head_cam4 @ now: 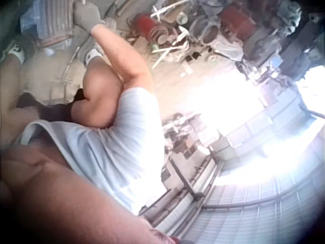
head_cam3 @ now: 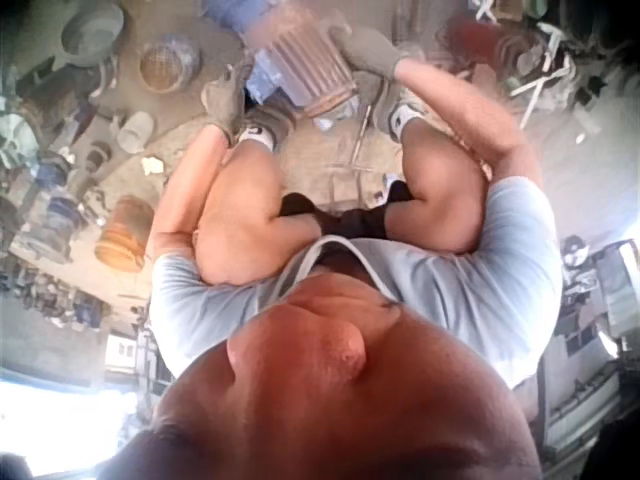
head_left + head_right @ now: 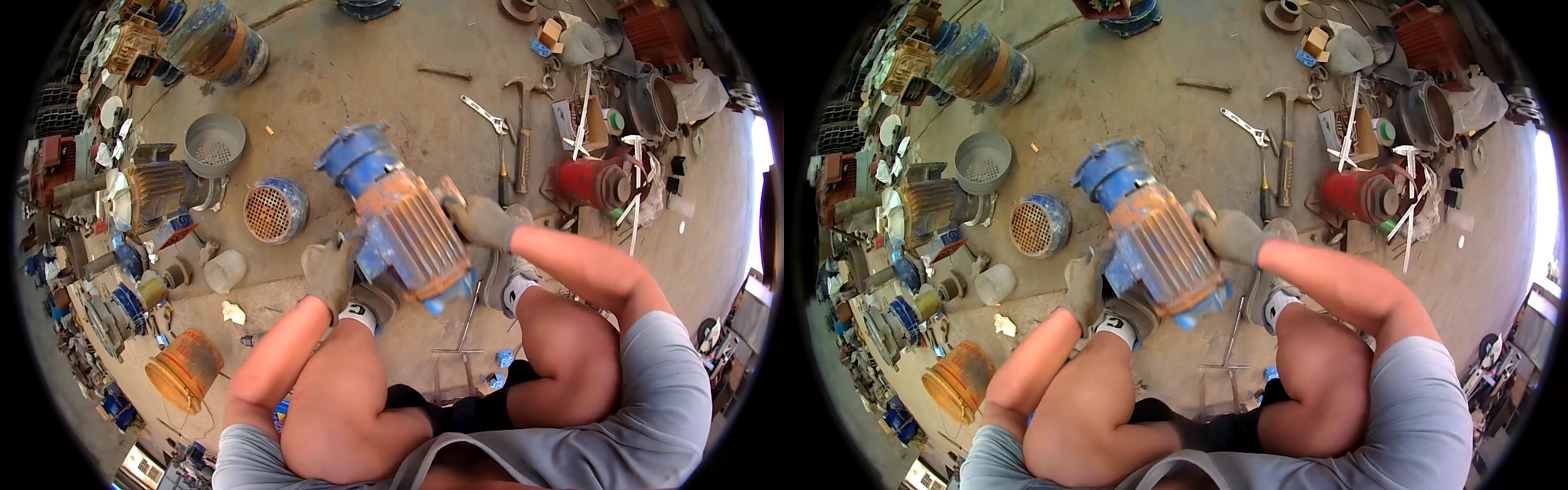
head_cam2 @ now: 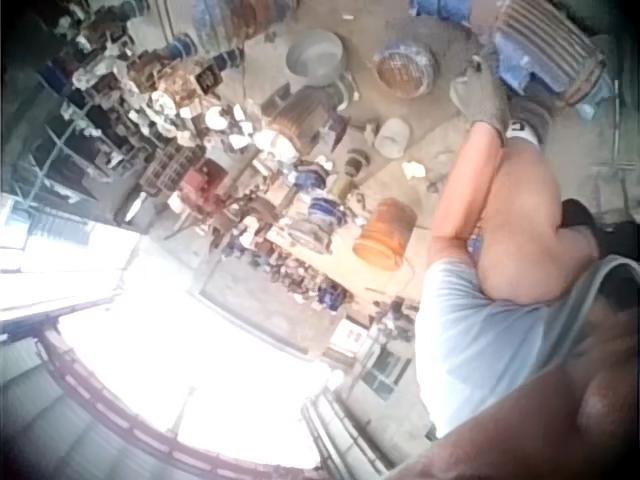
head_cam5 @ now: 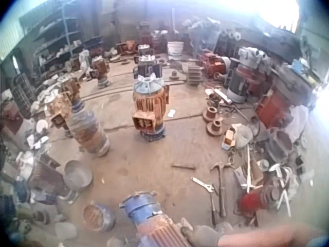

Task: The person disassembles an electric motor while sitting on the floor. They use a screwdriver to remove screws from the motor casing and separate the components, including the fan and end caps.

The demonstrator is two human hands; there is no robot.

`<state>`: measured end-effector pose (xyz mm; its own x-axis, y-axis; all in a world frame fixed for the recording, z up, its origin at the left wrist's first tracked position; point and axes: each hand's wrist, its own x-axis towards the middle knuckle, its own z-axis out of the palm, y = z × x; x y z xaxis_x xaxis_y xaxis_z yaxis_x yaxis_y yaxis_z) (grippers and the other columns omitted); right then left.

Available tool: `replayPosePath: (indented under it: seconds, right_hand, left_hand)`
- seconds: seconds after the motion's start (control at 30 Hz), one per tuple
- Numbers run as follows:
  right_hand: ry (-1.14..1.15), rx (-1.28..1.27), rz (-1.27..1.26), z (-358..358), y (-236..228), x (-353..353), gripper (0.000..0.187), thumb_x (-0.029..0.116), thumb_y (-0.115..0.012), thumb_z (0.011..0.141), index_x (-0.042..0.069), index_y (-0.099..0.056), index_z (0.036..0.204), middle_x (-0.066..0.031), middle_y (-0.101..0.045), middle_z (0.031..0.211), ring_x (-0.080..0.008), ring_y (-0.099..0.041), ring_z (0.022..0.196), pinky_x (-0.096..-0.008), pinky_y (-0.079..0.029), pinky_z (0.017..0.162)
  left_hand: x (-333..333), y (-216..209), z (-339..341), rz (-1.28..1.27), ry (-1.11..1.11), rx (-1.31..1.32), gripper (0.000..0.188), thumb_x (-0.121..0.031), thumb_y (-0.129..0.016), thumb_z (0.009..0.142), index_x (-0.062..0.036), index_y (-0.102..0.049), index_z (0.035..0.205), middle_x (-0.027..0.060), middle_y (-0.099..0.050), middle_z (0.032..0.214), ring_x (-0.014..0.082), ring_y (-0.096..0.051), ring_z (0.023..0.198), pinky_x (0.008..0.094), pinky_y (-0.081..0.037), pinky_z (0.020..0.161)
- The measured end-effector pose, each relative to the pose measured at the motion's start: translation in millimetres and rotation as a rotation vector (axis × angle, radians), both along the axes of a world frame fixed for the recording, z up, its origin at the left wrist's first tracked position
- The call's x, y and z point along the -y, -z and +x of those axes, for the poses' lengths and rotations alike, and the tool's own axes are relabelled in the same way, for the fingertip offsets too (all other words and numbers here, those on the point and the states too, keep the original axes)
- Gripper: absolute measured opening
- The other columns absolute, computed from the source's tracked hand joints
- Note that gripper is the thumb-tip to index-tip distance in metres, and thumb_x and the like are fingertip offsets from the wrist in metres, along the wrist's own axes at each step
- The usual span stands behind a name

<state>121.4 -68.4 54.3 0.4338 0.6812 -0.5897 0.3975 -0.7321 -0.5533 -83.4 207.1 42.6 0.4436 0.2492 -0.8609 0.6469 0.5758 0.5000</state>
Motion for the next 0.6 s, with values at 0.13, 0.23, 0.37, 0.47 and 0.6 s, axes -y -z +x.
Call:
replayPosePath:
  seconds: [0.13, 0.23, 0.37, 0.47, 0.6]
  right_hand:
    - [0.206, -0.361, -0.044, -46, -22, 59, 0.037, 0.032, -0.049, 0.108, 0.003, -0.069, 0.119, -0.0293, -0.074, 0.093, -0.0481, -0.074, 0.091, -0.0553, -0.059, 0.079]
    - [0.357, -0.494, -0.053, -47, -58, 62, 0.034, 0.026, -0.048, 0.109, 0.001, -0.065, 0.123, -0.0282, -0.073, 0.090, -0.0462, -0.075, 0.089, -0.0536, -0.058, 0.077]
    - [0.023, -0.199, 0.245, -38, -56, 73, 0.031, 0.021, -0.051, 0.110, -0.003, -0.059, 0.128, -0.0239, -0.070, 0.085, -0.0348, -0.075, 0.077, -0.0487, -0.058, 0.067]
    - [0.695, -0.872, 0.051, -20, -79, 45, 0.034, 0.031, -0.052, 0.113, 0.000, -0.067, 0.114, -0.0133, -0.069, 0.081, -0.0251, -0.070, 0.068, -0.0411, -0.057, 0.060]
    - [0.898, -1.154, 0.053, 7, -111, 8, 0.044, 0.050, -0.053, 0.110, 0.010, -0.069, 0.104, -0.0061, -0.065, 0.078, -0.0149, -0.059, 0.055, -0.0317, -0.052, 0.051]
  left_hand:
    - [20, -55, -17, -0.153, 0.243, 0.046, 0.056, -0.044, -0.065, 0.109, -0.0048, -0.056, 0.149, 0.0096, -0.072, 0.118, 0.0240, -0.070, 0.096, 0.0375, -0.057, 0.086]
    - [21, -98, -5, -0.466, 0.163, -0.034, 0.054, -0.042, -0.061, 0.112, -0.0071, -0.054, 0.153, 0.0106, -0.066, 0.141, 0.0272, -0.066, 0.127, 0.0441, -0.054, 0.109]
    - [15, -106, -3, -0.311, -0.015, 0.076, 0.053, -0.045, -0.055, 0.114, -0.0061, -0.057, 0.149, 0.0121, -0.069, 0.136, 0.0258, -0.070, 0.120, 0.0408, -0.059, 0.101]
    - [-9, -112, 39, -0.012, 0.118, 0.135, 0.054, -0.040, -0.054, 0.113, -0.0020, -0.051, 0.152, 0.0160, -0.069, 0.134, 0.0279, -0.072, 0.115, 0.0394, -0.061, 0.093]
    - [-48, -106, 70, 0.597, 0.647, 0.187, 0.055, -0.028, -0.057, 0.108, 0.0007, -0.048, 0.155, 0.0225, -0.067, 0.139, 0.0363, -0.068, 0.124, 0.0424, -0.056, 0.103]
